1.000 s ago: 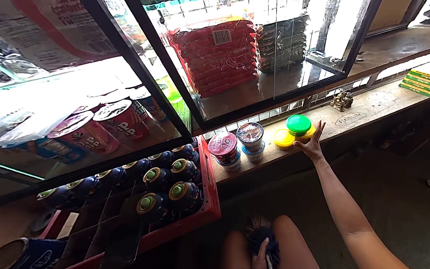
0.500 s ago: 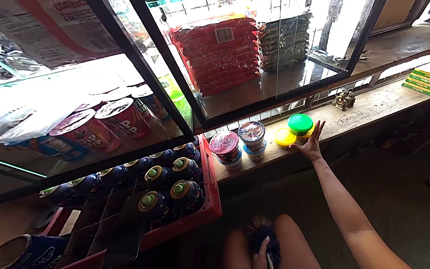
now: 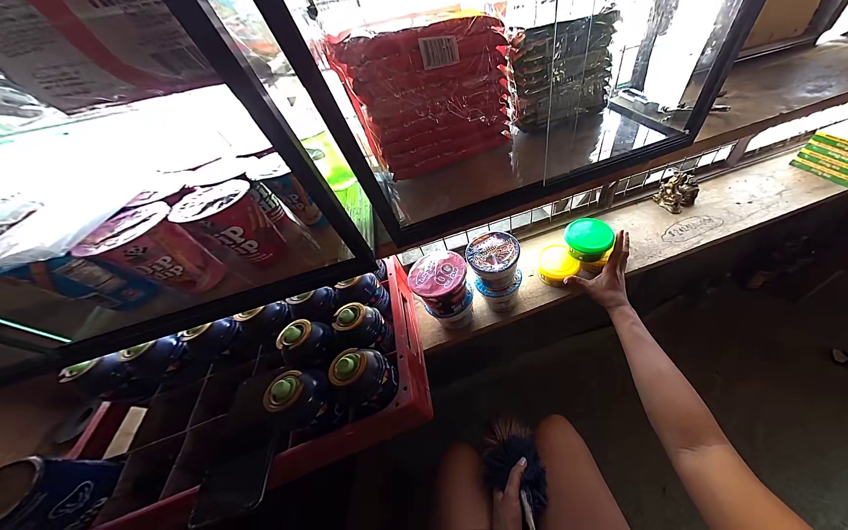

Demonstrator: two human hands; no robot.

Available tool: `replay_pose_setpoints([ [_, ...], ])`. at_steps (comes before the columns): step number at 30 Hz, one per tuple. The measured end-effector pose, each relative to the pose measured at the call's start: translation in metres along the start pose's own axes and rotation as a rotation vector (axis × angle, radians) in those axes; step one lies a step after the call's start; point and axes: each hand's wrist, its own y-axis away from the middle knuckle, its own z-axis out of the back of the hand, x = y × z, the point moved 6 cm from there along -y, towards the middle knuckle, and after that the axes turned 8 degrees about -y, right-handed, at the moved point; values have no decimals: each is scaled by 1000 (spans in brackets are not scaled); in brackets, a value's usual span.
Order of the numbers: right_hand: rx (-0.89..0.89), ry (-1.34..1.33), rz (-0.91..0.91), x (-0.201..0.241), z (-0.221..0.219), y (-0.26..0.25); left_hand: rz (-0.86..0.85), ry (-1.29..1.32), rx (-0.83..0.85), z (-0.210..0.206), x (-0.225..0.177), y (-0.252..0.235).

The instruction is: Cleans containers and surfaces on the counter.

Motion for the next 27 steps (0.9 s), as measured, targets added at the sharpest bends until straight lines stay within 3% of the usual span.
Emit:
replay_pose_setpoints([
  [9,64,-1,-24,1,4,-3,-9,-9,14,-1,2,-2],
  [14,111,-60,-131,-2,9,-5,9,-17,14,-1,3,-2],
  [22,139,-365,-352,-10,14,-10,6,-14,10,-1,3,0],
  [27,217,-358,-394,-17,14,-12,21,-20,22,-2,1,1],
])
